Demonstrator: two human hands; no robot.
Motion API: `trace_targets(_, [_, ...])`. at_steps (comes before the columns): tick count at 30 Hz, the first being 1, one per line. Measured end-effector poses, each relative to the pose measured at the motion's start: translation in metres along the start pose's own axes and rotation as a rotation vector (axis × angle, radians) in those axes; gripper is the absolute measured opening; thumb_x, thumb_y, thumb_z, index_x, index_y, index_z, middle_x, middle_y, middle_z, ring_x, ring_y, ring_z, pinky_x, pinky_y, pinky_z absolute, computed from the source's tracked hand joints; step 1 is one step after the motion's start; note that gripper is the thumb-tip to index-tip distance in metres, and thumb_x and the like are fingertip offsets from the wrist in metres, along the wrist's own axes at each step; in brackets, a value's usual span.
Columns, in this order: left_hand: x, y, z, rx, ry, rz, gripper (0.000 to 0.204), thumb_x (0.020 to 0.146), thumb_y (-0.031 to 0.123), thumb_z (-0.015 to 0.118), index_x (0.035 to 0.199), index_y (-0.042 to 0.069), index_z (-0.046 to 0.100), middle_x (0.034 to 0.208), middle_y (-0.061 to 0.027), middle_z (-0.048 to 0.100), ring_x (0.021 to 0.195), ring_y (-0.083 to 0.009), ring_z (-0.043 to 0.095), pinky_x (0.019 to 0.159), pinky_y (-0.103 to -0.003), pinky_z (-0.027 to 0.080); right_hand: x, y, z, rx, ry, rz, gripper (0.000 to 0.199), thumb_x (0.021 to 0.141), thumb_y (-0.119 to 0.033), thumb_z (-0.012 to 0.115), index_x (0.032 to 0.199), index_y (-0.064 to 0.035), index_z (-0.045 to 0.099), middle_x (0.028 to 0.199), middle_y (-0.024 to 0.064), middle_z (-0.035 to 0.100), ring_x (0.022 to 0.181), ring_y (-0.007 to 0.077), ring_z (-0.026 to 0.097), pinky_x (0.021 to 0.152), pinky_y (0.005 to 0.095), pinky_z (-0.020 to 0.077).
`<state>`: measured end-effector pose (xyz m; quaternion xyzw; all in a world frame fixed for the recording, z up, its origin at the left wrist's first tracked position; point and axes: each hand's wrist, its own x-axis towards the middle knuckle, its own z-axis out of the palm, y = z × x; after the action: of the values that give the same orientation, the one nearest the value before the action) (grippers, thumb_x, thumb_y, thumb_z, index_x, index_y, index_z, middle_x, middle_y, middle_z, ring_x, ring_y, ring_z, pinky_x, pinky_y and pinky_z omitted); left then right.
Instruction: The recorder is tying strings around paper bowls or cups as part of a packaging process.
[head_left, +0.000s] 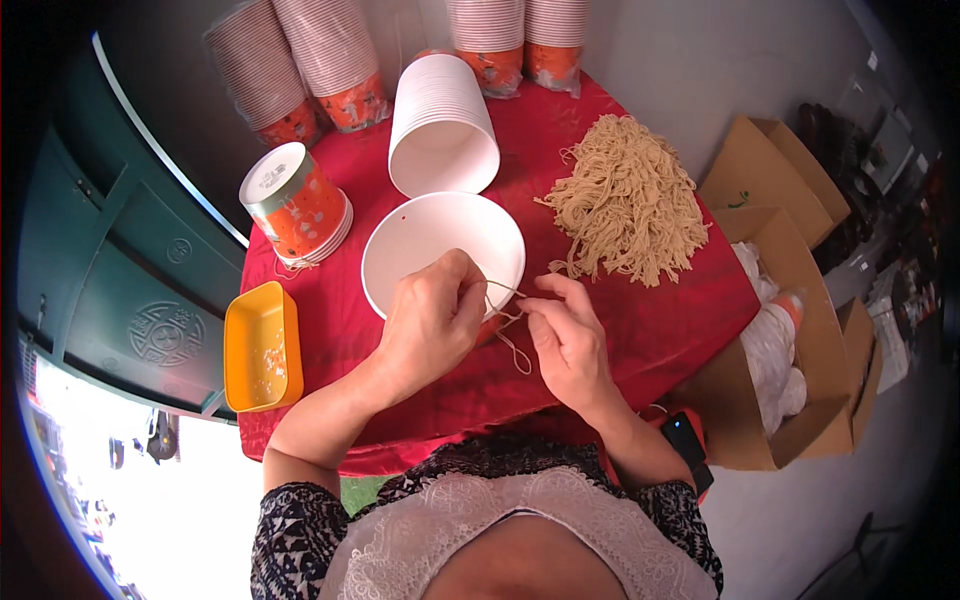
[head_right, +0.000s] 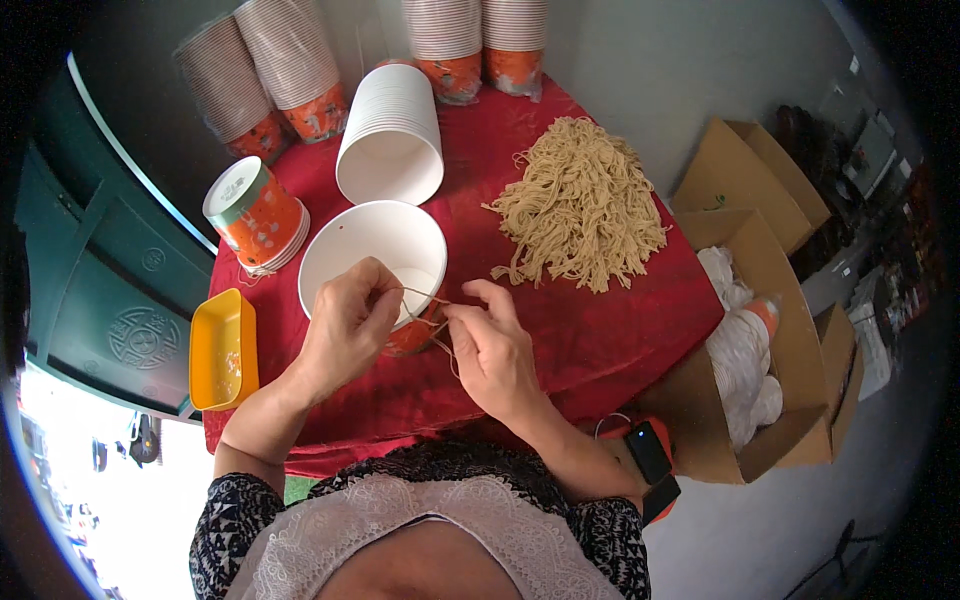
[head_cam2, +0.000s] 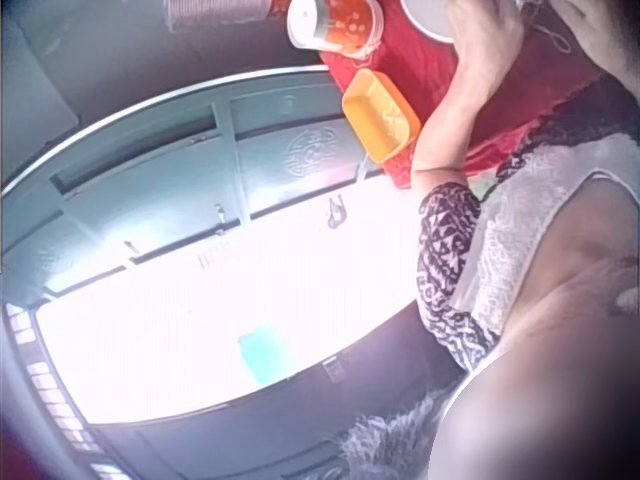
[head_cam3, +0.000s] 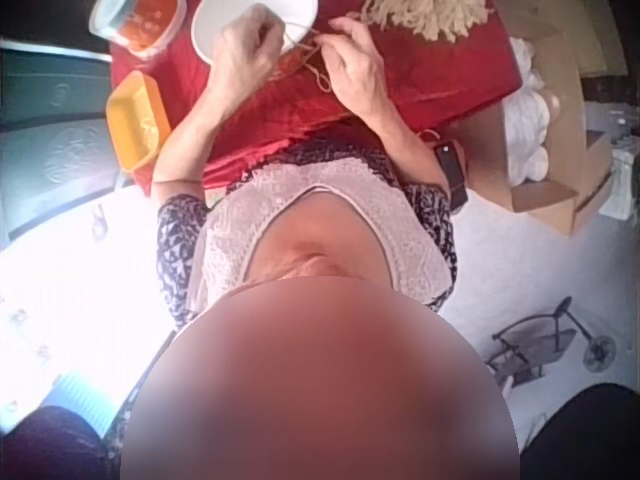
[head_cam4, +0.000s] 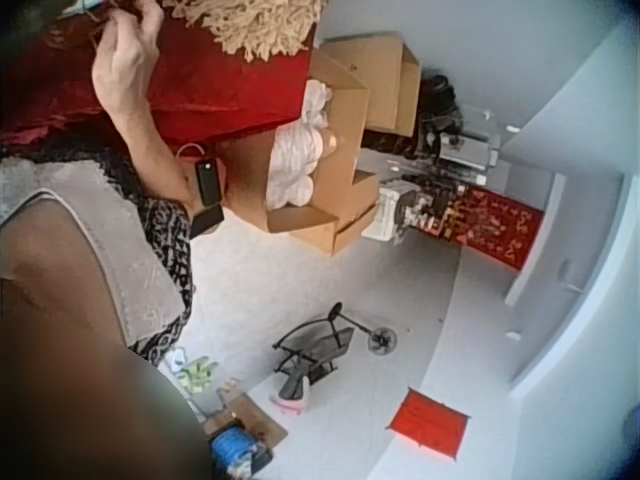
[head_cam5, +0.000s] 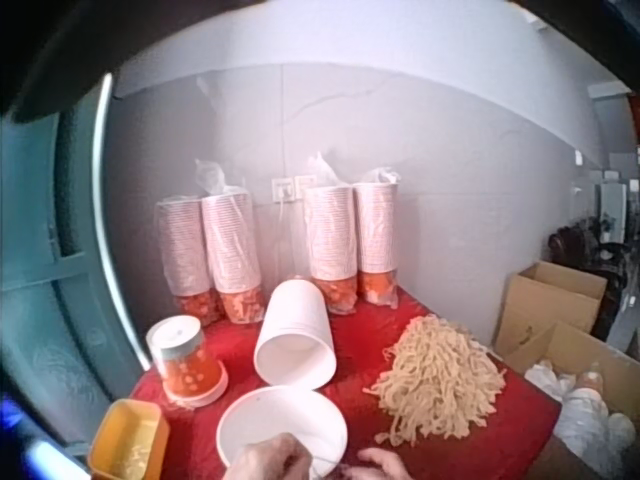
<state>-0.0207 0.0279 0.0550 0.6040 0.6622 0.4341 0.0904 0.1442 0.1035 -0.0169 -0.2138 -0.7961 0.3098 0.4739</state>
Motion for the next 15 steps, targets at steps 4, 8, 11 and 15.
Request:
trace_targets(4, [0.001, 0.001, 0.0, 0.0, -0.006, -0.001, 0.003, 0.082, -0.001, 0.059, 0.081, -0.003, 0.057, 0.07, -0.0191, 0.064, 0.064, -0.0343, 0.066, 0.057, -0.04, 0.05, -0.002, 0.001, 0.004, -0.005, 0.164, -0.058, 0.016, 0.088, -0.003, 0.061, 0.103, 0.0029, 0.061, 0.106, 0.0164, 0.056, 0.08, 0.0295, 0.062, 0.068, 0.0373, 0.0524])
trace_targets(8, [0.001, 0.001, 0.0, -0.002, -0.003, 0.017, 0.004, 0.082, -0.001, 0.06, 0.082, -0.004, 0.058, 0.07, -0.0184, 0.065, 0.063, -0.0325, 0.066, 0.057, -0.039, 0.051, 0.0, -0.01, 0.012, 0.053, 0.069, -0.025, 0.022, 0.081, 0.0, 0.07, 0.101, 0.0008, 0.061, 0.094, 0.0138, 0.056, 0.073, 0.0262, 0.061, 0.061, 0.034, 0.051])
trace_targets(11, [0.002, 0.002, 0.0, -0.004, -0.01, 0.0, 0.004, 0.082, 0.0, 0.061, 0.082, -0.004, 0.059, 0.07, -0.0176, 0.065, 0.062, -0.0305, 0.067, 0.057, -0.038, 0.051, -0.002, -0.006, 0.017, 0.063, 0.021, -0.038, 0.025, 0.078, 0.004, 0.073, 0.1, -0.0004, 0.062, 0.09, 0.0121, 0.055, 0.073, 0.0249, 0.062, 0.06, 0.0356, 0.0505])
trace_targets(15, [0.002, 0.001, 0.0, -0.019, 0.001, 0.012, 0.004, 0.081, 0.0, 0.061, 0.082, -0.004, 0.059, 0.07, -0.0171, 0.066, 0.062, -0.0293, 0.067, 0.057, -0.037, 0.052, -0.003, -0.006, 0.02, 0.066, 0.114, -0.088, 0.019, 0.079, 0.006, 0.07, 0.096, 0.0006, 0.061, 0.093, 0.0122, 0.055, 0.072, 0.0241, 0.06, 0.06, 0.0338, 0.0493])
